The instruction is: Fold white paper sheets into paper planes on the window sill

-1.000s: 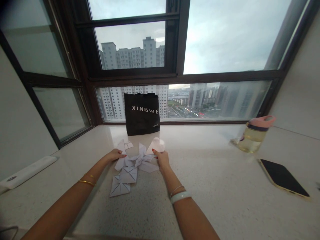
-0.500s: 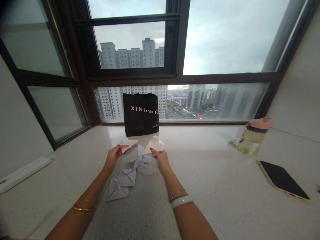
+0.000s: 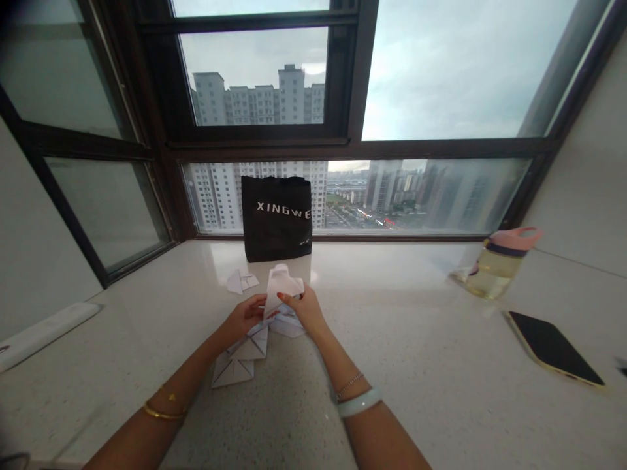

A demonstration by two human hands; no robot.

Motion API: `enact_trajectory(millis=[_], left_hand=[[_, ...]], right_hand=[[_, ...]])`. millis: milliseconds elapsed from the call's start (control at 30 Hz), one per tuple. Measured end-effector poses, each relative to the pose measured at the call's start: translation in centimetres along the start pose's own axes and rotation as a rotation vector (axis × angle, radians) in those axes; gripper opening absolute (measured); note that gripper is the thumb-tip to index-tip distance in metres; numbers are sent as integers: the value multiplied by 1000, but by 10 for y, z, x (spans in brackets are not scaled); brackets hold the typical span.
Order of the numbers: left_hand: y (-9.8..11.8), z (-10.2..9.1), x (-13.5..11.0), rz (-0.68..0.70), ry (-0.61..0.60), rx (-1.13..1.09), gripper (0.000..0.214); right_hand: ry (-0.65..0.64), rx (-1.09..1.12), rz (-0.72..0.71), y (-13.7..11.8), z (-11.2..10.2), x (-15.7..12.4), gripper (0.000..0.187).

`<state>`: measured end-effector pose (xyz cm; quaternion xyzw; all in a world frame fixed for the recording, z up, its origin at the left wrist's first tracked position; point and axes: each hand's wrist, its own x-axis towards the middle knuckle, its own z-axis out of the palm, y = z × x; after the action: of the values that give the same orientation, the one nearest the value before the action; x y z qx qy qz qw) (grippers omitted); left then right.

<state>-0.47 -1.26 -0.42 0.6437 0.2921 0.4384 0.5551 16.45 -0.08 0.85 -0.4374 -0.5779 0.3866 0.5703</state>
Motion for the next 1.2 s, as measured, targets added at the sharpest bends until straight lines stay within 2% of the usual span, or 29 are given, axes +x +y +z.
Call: enact_trajectory(millis=[133, 233, 333, 600, 700, 800, 900, 933, 967, 1067, 1200], left_hand=[[4, 1, -3, 5, 18, 14, 35], [6, 2, -4, 25, 78, 102, 34], [4, 5, -3, 27, 121, 186, 38], [-6, 5, 0, 43, 131, 153, 46], [-9, 4, 0, 51, 125, 143, 61], [-7, 5, 0, 54, 102, 132, 71], [-2, 5, -1, 53, 86, 129, 64], [0, 5, -1, 56, 84, 135, 59], [1, 4, -2, 57, 84, 150, 54], [2, 3, -3, 35, 62, 217, 40], [0, 0, -2, -4, -42, 226, 37]], right_hand=[[-20, -102, -46, 6, -2, 2, 36], [-58, -142, -57, 10, -2, 3, 33], [-41, -154, -43, 14, -1, 4, 32], [-91, 0, 113, 18, 1, 2, 34], [-87, 21, 122, 21, 3, 2, 36], [23, -22, 84, 23, 5, 4, 46], [242, -104, 38, 18, 1, 6, 71], [262, -115, 45, 15, -2, 6, 75], [231, -109, 66, 11, -5, 7, 73], [-16, -51, 135, 0, -16, 6, 55], [-229, -30, 176, -4, -26, 6, 41]])
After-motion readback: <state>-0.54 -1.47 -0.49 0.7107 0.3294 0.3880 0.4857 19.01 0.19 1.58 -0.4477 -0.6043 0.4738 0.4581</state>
